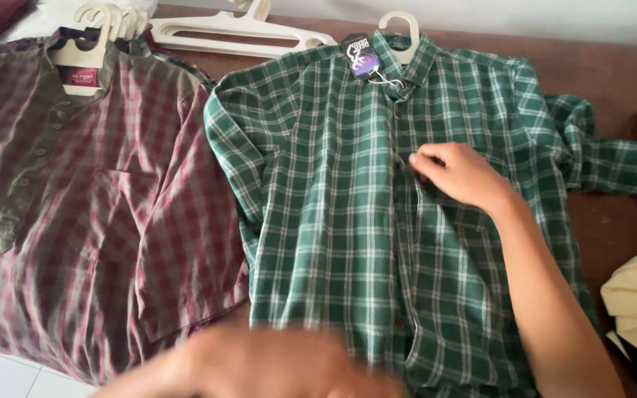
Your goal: The person buttons up a green plaid shirt that is laid flat on a surface. They start from the top button and work their way down, fastening each button. After buttoning, they smooth the shirt and lift it to fold it.
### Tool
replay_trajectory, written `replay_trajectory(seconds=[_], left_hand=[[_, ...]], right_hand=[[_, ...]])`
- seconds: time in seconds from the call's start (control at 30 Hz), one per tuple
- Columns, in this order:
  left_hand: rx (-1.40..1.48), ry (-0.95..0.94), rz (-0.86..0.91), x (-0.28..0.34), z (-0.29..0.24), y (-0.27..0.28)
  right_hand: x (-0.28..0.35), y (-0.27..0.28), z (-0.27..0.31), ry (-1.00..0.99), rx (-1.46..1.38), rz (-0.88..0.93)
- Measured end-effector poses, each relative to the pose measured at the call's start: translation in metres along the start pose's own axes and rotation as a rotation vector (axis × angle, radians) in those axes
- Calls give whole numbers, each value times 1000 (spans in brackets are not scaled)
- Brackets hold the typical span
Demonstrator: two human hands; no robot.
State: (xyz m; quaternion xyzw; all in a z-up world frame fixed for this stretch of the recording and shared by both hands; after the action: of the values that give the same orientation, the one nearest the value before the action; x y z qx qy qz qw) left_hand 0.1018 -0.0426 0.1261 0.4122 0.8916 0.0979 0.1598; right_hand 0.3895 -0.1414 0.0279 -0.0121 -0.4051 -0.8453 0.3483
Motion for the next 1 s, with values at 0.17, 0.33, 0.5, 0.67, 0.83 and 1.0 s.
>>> replay_trajectory(seconds=[0.17,0.33,0.5,0.67,0.83,1.0], left_hand=[[-664,72,-351,-58,55,87],[-1101,225,-177,-101,116,62],[-931,438,279,-104,127,-15],[-817,302,276,-96,126,-39],[-90,392,-197,-87,108,-34],[467,708,172,-74,149,-89]], right_hand=[[-4,-2,-7,19,-73,-11],[-2,0,-3,120,-12,-35],[-4,0,-3,68,-40,-67],[-6,-2,-2,146,-45,-113],[-6,-2,-1,93,-7,-110],[-6,-2,0,67,-16,-111]])
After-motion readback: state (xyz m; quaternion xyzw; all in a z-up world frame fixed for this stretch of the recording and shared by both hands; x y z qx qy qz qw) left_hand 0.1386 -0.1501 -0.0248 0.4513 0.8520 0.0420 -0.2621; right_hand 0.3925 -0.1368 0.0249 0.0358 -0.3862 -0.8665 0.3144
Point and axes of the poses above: each hand's wrist, its own x-axis away from the middle knuckle, its own y-axis out of the back of the hand, z = x × y, the point moved 6 cm from there along -x, towards the middle knuckle, and after that the axes turned 9 degrees about -x, right-handed, at the moved point
